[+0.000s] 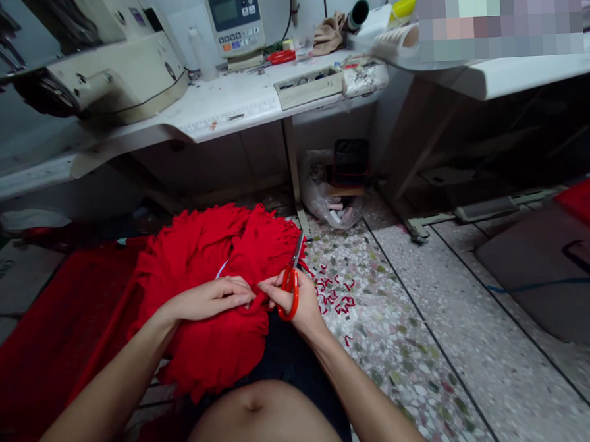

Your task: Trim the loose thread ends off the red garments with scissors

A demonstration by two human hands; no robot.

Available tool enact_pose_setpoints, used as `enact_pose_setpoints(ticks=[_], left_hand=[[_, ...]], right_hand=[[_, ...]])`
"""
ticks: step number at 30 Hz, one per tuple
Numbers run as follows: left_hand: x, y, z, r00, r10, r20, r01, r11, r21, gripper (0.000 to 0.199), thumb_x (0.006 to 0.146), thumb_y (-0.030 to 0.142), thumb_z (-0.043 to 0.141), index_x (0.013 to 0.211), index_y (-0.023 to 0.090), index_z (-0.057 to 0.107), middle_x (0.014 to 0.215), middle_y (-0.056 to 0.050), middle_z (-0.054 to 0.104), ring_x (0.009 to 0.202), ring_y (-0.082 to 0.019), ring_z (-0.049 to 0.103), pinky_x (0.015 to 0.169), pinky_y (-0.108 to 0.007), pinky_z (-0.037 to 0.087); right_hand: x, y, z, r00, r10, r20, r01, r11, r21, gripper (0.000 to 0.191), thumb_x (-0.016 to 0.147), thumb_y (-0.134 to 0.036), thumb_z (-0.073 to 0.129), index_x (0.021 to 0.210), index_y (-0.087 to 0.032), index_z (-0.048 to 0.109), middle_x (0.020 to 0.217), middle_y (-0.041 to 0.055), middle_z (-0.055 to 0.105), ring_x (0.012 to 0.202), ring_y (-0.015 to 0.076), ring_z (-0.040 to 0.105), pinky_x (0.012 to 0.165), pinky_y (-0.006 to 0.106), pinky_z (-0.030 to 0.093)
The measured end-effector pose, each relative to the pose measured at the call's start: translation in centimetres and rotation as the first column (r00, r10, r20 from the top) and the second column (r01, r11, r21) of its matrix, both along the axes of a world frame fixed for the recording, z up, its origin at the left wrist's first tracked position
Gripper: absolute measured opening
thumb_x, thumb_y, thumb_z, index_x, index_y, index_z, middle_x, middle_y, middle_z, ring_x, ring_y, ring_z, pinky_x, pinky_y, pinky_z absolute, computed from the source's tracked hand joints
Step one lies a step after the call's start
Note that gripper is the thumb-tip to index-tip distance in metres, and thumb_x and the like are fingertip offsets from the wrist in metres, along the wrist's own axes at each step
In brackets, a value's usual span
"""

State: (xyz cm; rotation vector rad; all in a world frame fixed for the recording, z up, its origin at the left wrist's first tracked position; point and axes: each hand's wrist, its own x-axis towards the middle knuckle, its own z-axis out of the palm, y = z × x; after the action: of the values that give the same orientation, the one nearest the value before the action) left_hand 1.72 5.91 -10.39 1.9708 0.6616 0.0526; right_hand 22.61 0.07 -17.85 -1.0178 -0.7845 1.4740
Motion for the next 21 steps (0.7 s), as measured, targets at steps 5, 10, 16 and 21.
enact_pose_setpoints(ticks=[5, 10, 16, 21], left_hand=[[0.2, 0.7, -0.6, 0.997, 0.077, -0.013, -0.078, 0.991, -0.105, 0.035, 0.099, 0.043, 0.055, 0.092, 0.013, 0.071, 0.09, -0.006, 0.067, 0.084, -0.016, 0.06, 0.083, -0.026, 0.046], [-0.3, 1.6, -0.6, 0.977, 0.193, 0.086, -0.165, 0.951, -0.263, 0.027, 0.092, 0.039, 0.066, 0.088, 0.012, 0.069, 0.087, -0.004, 0.064, 0.081, -0.015, 0.057, 0.08, -0.025, 0.045], [0.4, 0.6, 0.9, 0.981, 0.194, 0.012, -0.186, 0.957, -0.224, 0.029, 0.078, 0.037, 0.082, 0.085, 0.014, 0.067, 0.082, -0.001, 0.061, 0.08, -0.015, 0.055, 0.076, -0.025, 0.043], [2.0, 0.3, 2.5, 0.95, 0.296, 0.104, -0.292, 0.955, -0.05, 0.023, 0.092, 0.035, 0.067, 0.089, 0.013, 0.072, 0.083, -0.001, 0.056, 0.076, -0.012, 0.051, 0.073, -0.024, 0.04]], right_hand=[[1.0, -0.1, 2.2, 0.998, 0.047, 0.031, -0.049, 0.995, 0.086, 0.045, 0.071, -0.045, 0.087, 0.074, -0.024, 0.048, 0.082, 0.0069, 0.078, 0.066, 0.0228, 0.073, 0.066, 0.036, 0.06], [2.3, -0.6, 2.3, 0.997, 0.056, 0.052, -0.061, 0.991, 0.119, 0.043, 0.073, -0.043, 0.087, 0.072, -0.023, 0.05, 0.083, 0.0066, 0.078, 0.068, 0.0236, 0.074, 0.07, 0.037, 0.06], [2.8, -1.2, 0.7, 1.0, -0.022, 0.005, 0.021, 0.999, 0.046, 0.038, 0.073, -0.039, 0.089, 0.076, -0.021, 0.055, 0.09, 0.0073, 0.079, 0.074, 0.0226, 0.074, 0.073, 0.035, 0.059], [2.5, -1.8, -0.2, 0.992, 0.051, 0.112, -0.054, 0.998, 0.027, 0.037, 0.083, -0.052, 0.078, 0.08, -0.02, 0.06, 0.081, 0.0078, 0.077, 0.068, 0.0206, 0.071, 0.066, 0.03, 0.054]])
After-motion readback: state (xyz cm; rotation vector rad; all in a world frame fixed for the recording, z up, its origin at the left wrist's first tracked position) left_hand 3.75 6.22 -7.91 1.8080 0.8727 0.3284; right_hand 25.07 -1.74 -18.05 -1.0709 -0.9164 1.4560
